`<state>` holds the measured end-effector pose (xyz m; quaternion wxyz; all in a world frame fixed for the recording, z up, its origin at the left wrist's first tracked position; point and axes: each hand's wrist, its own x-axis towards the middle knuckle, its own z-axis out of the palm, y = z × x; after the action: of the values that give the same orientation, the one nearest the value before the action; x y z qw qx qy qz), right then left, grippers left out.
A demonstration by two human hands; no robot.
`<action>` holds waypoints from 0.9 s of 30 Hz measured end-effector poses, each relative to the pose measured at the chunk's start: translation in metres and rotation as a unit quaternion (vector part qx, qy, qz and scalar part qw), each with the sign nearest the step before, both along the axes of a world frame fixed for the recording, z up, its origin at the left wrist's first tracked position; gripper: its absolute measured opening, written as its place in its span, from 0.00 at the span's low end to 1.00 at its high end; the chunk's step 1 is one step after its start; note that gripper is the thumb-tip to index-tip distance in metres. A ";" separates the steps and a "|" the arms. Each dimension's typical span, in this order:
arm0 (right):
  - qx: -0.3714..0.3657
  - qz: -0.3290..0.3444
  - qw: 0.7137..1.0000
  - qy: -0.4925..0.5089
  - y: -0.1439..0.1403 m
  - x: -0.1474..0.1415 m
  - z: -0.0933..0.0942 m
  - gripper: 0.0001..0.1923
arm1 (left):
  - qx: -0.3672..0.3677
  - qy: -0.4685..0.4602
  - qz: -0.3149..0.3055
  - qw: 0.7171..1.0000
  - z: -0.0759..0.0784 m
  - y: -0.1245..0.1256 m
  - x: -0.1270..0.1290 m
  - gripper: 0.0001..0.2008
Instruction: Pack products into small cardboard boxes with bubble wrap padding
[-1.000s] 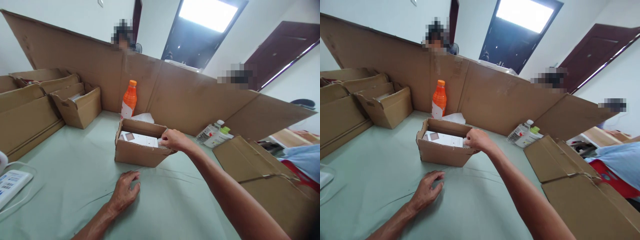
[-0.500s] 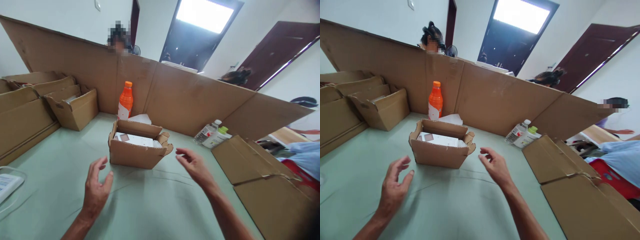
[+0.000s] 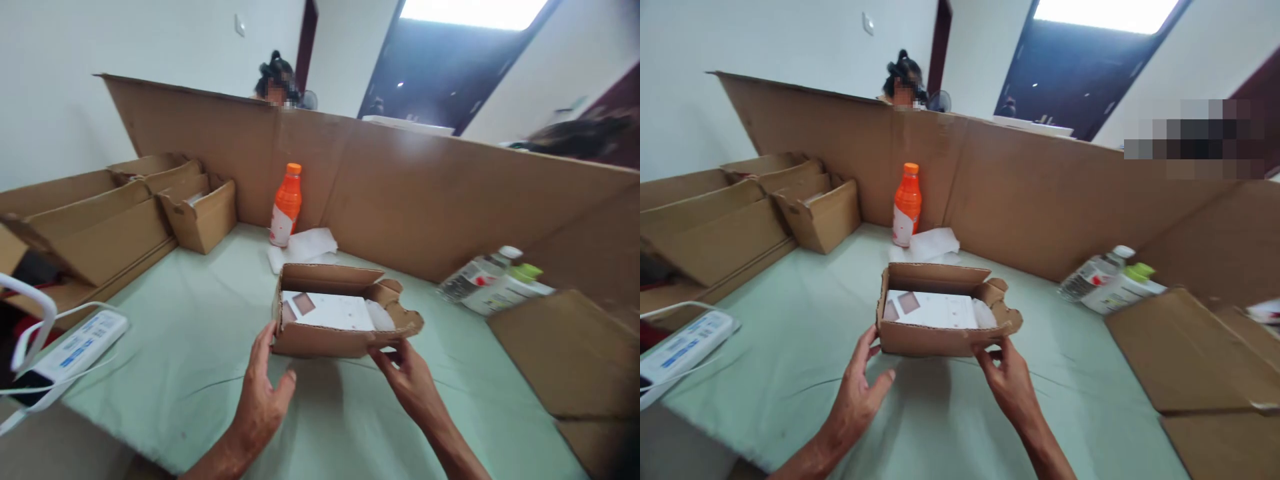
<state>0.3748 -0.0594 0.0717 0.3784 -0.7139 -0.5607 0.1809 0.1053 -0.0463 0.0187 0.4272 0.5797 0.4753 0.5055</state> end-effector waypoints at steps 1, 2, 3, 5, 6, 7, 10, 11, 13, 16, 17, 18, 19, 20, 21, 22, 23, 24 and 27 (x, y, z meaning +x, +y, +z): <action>0.001 0.008 1.000 0.001 0.005 -0.002 -0.001 0.19 | -0.008 0.000 0.001 1.000 -0.001 -0.006 -0.005 0.35; 0.002 0.019 1.000 0.004 0.014 -0.007 -0.003 0.19 | -0.016 0.000 0.008 1.000 -0.001 -0.011 -0.011 0.36; 0.005 0.037 0.999 0.011 0.027 -0.015 -0.004 0.19 | -0.021 0.000 0.020 1.000 -0.001 -0.013 -0.019 0.36; 0.021 0.091 0.995 0.042 0.060 -0.041 -0.006 0.18 | -0.021 -0.002 0.059 0.998 0.000 -0.012 -0.038 0.36; 0.034 0.124 0.990 0.063 0.078 -0.058 -0.007 0.18 | -0.018 -0.005 0.085 0.996 0.000 -0.011 -0.049 0.36; 0.048 0.156 0.983 0.082 0.097 -0.077 -0.008 0.18 | -0.013 -0.012 0.113 0.993 -0.001 -0.008 -0.060 0.36; 0.076 0.240 0.960 0.122 0.151 -0.142 -0.011 0.21 | 0.006 -0.044 0.195 0.980 -0.001 0.005 -0.091 0.36; 0.080 0.258 0.955 0.126 0.168 -0.164 -0.013 0.22 | 0.014 -0.055 0.220 0.974 -0.001 0.010 -0.101 0.36; 0.086 0.283 0.947 0.126 0.196 -0.209 -0.019 0.27 | 0.029 -0.070 0.261 0.962 -0.001 0.022 -0.119 0.36; 0.098 0.311 0.939 0.111 0.227 -0.265 -0.033 0.36 | 0.050 -0.069 0.302 0.950 -0.004 0.041 -0.140 0.37; 0.100 0.319 0.937 0.100 0.234 -0.280 -0.039 0.38 | 0.055 -0.062 0.312 0.947 -0.006 0.047 -0.145 0.37; 0.100 0.325 0.936 0.087 0.239 -0.292 -0.046 0.40 | 0.059 -0.054 0.321 0.944 -0.009 0.052 -0.150 0.37; 0.098 0.330 0.936 0.072 0.243 -0.302 -0.053 0.41 | 0.060 -0.046 0.328 0.942 -0.012 0.057 -0.154 0.38; 0.094 0.334 0.936 0.057 0.243 -0.310 -0.060 0.41 | 0.058 -0.041 0.333 0.940 -0.015 0.061 -0.158 0.38; 0.091 0.339 0.936 0.042 0.243 -0.317 -0.067 0.41 | 0.056 -0.039 0.336 0.939 -0.018 0.065 -0.161 0.38; 0.087 0.344 0.934 0.030 0.240 -0.323 -0.074 0.41 | 0.053 -0.038 0.337 0.939 -0.020 0.069 -0.164 0.38; 0.084 0.350 0.933 0.017 0.237 -0.329 -0.079 0.40 | 0.051 -0.037 0.338 0.939 -0.022 0.073 -0.167 0.38; 0.081 0.354 0.932 0.000 0.233 -0.334 -0.084 0.40 | 0.051 -0.037 0.339 0.939 -0.023 0.077 -0.169 0.38; 0.077 0.351 0.930 -0.080 0.224 -0.350 -0.088 0.40 | 0.048 -0.041 0.341 0.938 -0.022 0.093 -0.177 0.37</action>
<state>0.0252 0.1644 -0.0167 0.2989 -0.4519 -0.8161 0.2009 -0.0714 0.0463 -0.0030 0.2200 0.3813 0.6016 0.6665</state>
